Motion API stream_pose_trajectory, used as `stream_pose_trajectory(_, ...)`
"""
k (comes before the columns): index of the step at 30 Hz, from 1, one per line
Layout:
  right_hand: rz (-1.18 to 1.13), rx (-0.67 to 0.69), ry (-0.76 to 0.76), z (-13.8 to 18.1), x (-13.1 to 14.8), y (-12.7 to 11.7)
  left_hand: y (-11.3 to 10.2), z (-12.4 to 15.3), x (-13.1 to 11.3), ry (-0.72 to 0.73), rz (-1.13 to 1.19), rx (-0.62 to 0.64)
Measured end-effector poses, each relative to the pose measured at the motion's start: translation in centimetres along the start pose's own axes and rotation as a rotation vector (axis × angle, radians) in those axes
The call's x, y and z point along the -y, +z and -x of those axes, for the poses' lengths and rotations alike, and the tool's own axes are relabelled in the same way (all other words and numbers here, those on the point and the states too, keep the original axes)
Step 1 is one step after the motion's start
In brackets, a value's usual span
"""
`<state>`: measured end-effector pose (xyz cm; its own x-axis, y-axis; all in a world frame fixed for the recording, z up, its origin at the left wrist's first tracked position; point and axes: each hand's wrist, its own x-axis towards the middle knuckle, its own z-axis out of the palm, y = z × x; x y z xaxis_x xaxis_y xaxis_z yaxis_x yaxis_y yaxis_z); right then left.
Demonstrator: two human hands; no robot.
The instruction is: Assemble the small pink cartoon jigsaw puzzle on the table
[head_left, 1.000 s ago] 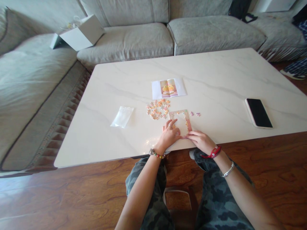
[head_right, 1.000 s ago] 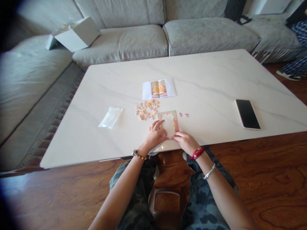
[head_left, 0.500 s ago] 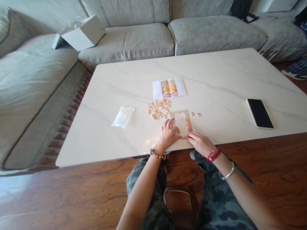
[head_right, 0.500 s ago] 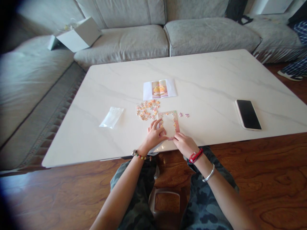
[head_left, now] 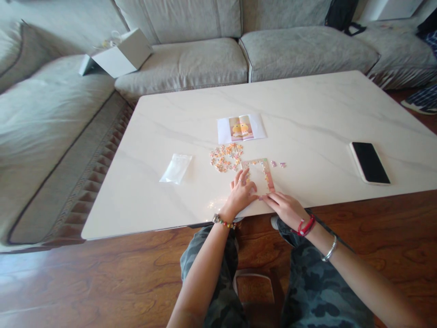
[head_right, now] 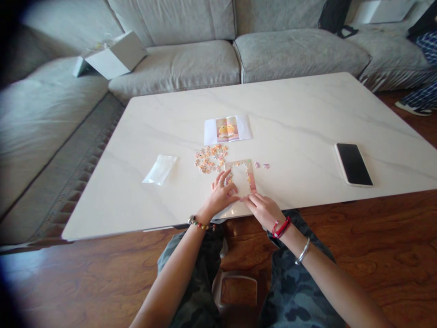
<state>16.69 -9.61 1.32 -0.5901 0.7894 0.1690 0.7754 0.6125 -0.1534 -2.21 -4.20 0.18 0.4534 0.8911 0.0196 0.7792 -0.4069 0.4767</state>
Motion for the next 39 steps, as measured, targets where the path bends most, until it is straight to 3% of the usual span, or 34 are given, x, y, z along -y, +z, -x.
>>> stream_pose_trajectory(8, -0.116, -0.019, 0.087, -0.5, 0.0, 0.5, 0.2, -0.1, 0.4, -0.001, 0.008, -0.035)
stream_pose_trajectory(14, -0.274, -0.139, 0.088, 0.1, -0.9, 1.5, -0.8, 0.1, 2.2, -0.075, -0.045, -0.121)
stream_pose_trajectory(18, -0.242, -0.225, 0.153, -0.1, -2.5, 1.8, -1.0, 0.2, 2.7, -0.134, -0.142, -0.131)
stream_pose_trajectory(28, -0.152, -0.065, 0.169, -1.2, -4.6, 3.2, -1.2, 0.4, 2.6, -0.141, -0.197, -0.061)
stream_pose_trajectory(39, -0.1, -0.062, 0.139, -1.2, -3.8, 3.2, -0.9, 0.3, 2.6, -0.175, -0.157, -0.067)
